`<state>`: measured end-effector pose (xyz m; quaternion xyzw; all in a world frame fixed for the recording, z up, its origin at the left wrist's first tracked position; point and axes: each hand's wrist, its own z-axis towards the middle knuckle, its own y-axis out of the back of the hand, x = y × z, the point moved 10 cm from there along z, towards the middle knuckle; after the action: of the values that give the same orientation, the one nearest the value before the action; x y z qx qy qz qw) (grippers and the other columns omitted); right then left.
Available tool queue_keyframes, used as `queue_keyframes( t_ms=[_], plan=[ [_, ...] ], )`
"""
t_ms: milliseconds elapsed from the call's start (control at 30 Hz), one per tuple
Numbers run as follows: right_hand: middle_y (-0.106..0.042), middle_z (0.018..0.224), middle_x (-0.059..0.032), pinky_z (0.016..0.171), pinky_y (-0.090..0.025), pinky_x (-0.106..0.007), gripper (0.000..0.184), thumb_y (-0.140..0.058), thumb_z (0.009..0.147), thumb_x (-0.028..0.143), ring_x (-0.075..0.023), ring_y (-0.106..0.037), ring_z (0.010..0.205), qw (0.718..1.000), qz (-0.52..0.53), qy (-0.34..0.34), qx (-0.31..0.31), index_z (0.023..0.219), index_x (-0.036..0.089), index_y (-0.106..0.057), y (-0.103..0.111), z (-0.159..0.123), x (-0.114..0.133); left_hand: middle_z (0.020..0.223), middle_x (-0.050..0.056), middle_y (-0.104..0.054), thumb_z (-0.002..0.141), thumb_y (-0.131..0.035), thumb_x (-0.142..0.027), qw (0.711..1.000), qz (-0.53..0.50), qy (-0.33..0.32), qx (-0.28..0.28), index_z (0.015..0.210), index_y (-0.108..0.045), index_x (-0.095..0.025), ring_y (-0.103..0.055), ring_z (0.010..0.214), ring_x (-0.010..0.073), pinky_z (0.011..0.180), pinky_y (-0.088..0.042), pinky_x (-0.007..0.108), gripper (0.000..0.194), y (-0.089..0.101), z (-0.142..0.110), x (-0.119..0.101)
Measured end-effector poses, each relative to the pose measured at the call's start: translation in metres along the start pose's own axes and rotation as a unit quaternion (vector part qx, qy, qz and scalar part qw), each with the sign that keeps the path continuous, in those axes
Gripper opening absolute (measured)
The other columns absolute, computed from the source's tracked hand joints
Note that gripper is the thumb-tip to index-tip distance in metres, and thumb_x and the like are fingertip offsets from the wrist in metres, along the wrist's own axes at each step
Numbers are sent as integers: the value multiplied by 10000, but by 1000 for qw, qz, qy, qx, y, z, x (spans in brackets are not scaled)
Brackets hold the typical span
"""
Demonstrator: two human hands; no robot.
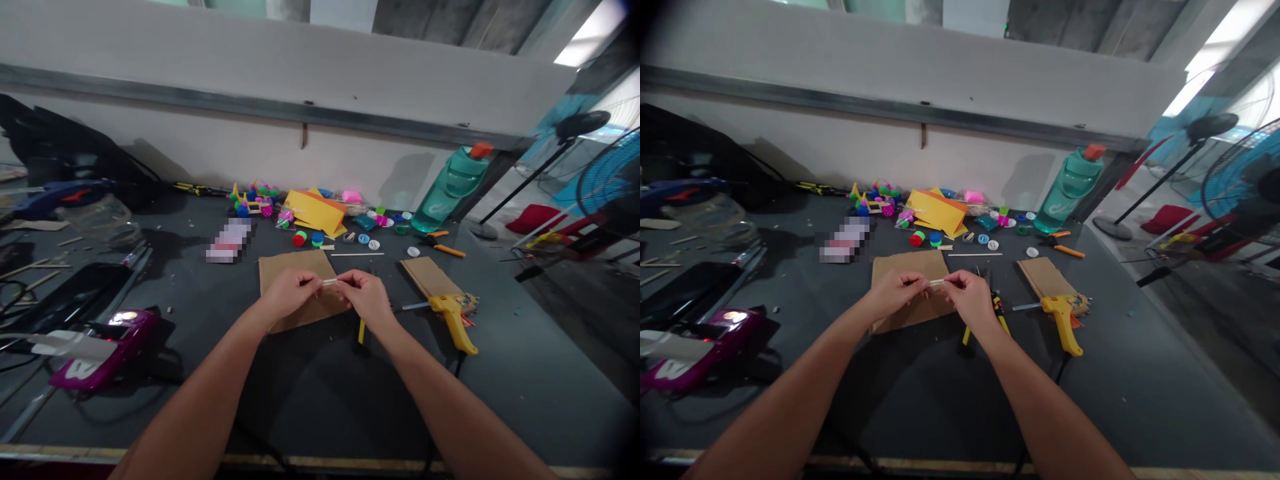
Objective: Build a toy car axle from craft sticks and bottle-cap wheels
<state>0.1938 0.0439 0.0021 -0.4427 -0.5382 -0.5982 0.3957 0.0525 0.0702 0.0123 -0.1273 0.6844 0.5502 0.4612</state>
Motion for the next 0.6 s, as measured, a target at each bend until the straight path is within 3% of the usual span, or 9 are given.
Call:
queue_keyframes(
  t_ms=[67,167,233,300,367,467,533,600],
  plan=[
    [-642,634,-3,535,-436,-244,139,-583,765,303,-143,-593,576,992,-110,56,-25,762,183,-652,4,-1,11,598,-9,-615,837,-443,-319,998,49,21,-44,665,-639,-194,-513,556,125,530,-319,256,290,14,1,7],
    [-665,739,-14,633,-420,-261,93,-588,787,266,-162,-609,714,944,-296,145,-31,737,206,-638,-5,-5,28,585,-3,-609,825,-440,-302,990,80,55,-101,669,-644,-192,-515,551,134,525,-314,267,280,30,0,18],
    [-653,751,-18,620,-396,-259,83,-611,784,258,-168,-603,727,911,-379,162,-19,719,209,-621,-15,-6,30,596,2,-616,826,-432,-300,990,68,64,-108,663,-635,-187,-518,548,134,525,-327,266,284,32,-1,20],
    [-642,750,-21,603,-381,-255,93,-627,782,272,-167,-599,720,896,-414,159,-4,715,209,-613,-21,-6,29,590,0,-608,826,-431,-307,992,42,67,-97,641,-614,-182,-518,540,130,518,-342,260,289,28,0,19],
    [-638,757,-20,614,-385,-251,90,-625,788,291,-165,-596,726,904,-399,154,6,746,211,-617,-21,-6,30,561,-9,-575,824,-433,-321,994,-4,72,-78,614,-582,-180,-503,510,122,500,-353,250,294,23,0,18],
    [-636,788,-13,640,-419,-258,165,-601,806,310,-151,-581,684,940,-304,155,-17,936,209,-618,-5,-8,36,520,-32,-497,817,-437,-344,989,-113,81,-40,590,-521,-180,-459,444,101,466,-362,237,292,15,-1,13],
    [-637,849,-20,639,-442,-261,281,-585,817,304,-137,-566,643,955,-234,174,-43,1079,203,-586,8,-12,45,506,-44,-450,805,-449,-356,979,-186,83,-16,574,-482,-181,-432,423,90,453,-364,227,292,9,-2,8],
    [-636,891,-28,652,-456,-255,276,-568,831,279,-132,-572,663,956,-195,212,-48,1096,206,-594,13,-19,57,494,-49,-416,797,-463,-355,969,-237,76,-1,559,-459,-181,-417,429,86,451,-366,216,295,4,-4,0]
  ],
)
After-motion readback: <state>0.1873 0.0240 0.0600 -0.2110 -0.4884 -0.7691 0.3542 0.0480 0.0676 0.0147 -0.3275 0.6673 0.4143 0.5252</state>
